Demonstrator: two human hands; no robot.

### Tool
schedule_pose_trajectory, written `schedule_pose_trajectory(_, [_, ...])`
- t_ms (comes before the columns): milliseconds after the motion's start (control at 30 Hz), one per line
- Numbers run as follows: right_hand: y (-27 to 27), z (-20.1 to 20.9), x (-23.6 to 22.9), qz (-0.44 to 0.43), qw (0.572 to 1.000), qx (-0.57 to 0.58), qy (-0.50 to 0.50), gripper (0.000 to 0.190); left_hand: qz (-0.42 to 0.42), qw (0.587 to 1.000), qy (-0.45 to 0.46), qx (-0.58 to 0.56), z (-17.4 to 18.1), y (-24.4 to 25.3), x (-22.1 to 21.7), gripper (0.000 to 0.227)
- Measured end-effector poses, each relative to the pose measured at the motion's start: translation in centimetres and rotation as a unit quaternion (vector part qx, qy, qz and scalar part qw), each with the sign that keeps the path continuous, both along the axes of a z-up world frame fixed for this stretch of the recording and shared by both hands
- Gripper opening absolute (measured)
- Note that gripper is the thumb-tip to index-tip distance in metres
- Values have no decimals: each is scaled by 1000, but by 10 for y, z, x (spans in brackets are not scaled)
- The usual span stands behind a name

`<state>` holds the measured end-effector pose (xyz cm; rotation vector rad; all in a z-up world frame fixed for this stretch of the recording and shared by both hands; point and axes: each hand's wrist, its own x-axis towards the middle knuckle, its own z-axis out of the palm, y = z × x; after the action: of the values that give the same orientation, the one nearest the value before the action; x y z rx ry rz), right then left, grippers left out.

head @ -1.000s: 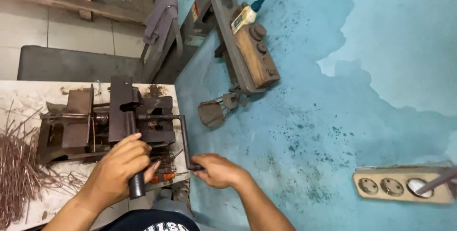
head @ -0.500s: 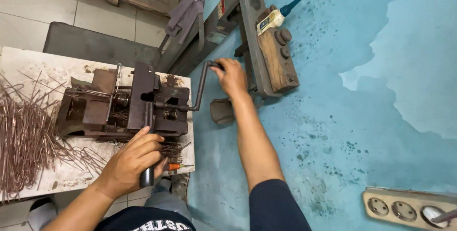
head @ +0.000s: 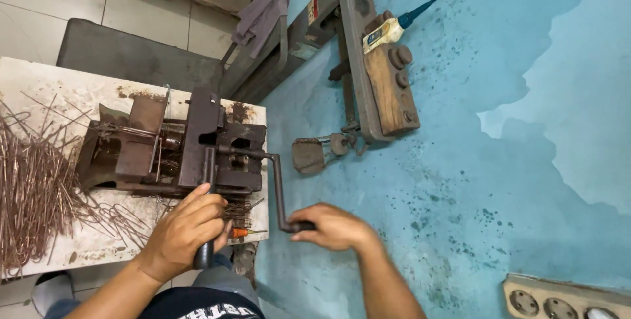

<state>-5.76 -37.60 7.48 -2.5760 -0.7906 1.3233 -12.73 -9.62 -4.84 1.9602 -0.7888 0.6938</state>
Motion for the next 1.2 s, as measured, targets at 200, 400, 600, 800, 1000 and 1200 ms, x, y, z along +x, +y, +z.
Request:
schedule_pose_trajectory(200, [-11, 70, 107, -21, 952, 123, -280, 48, -19, 1000, 19, -4, -13, -3, 1, 18])
schedule_pose_trajectory(400, [36, -98, 228, -180, 939, 15, -294, 42, -16, 1000, -11, -20, 0, -2, 6, 20])
schedule_pose_trajectory(600, [-5, -273, 135, 74, 970, -197, -119, 37, 13, 999, -44, -15, -6, -4, 9, 26])
schedule_pose_trajectory(800, [21, -3, 16, 25, 994, -68, 77, 43, 13, 999, -42, -23, -7, -5, 9, 28])
schedule_pose_trajectory(1000, [-4, 78, 112, -18, 961, 111, -253, 47, 1, 999, -32, -36, -11, -6, 8, 27])
schedule_pose_trajectory(1200, [64, -64, 210, -233, 948, -46, -210, 42, -18, 999, -29, -31, -11, -4, 10, 27])
